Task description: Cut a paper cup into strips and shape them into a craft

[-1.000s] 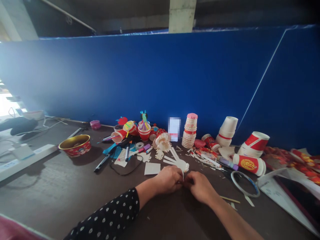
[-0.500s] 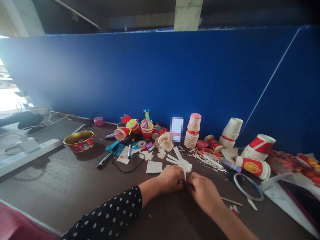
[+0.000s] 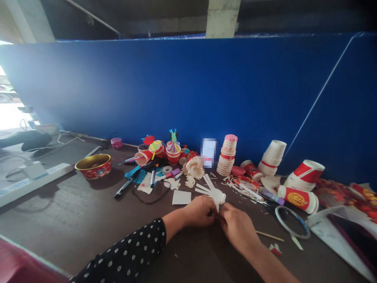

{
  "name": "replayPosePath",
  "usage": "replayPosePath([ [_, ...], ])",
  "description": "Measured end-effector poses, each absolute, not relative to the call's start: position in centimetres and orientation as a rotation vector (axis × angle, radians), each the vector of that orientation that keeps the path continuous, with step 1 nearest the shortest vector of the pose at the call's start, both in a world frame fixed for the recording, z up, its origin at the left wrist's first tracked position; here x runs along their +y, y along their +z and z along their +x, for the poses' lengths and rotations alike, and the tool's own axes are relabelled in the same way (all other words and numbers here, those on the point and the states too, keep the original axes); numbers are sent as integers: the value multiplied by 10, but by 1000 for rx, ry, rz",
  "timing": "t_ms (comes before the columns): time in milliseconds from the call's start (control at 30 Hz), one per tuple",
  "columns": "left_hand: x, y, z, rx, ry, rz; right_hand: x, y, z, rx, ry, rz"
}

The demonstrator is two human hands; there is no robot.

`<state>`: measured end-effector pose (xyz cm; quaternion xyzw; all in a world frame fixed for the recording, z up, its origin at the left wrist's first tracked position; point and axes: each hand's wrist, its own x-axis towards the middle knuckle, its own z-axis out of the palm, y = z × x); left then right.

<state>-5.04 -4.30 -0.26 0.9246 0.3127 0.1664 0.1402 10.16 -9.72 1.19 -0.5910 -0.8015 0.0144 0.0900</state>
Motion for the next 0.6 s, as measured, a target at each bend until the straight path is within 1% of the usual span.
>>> replayPosePath([
  [267,-45,3,-51,948,462,2619,-96,12,101,-2369,43,-1773],
  [600,-42,-10,-47,970,543,2647,-96,9,99,-2356,14,-1792],
])
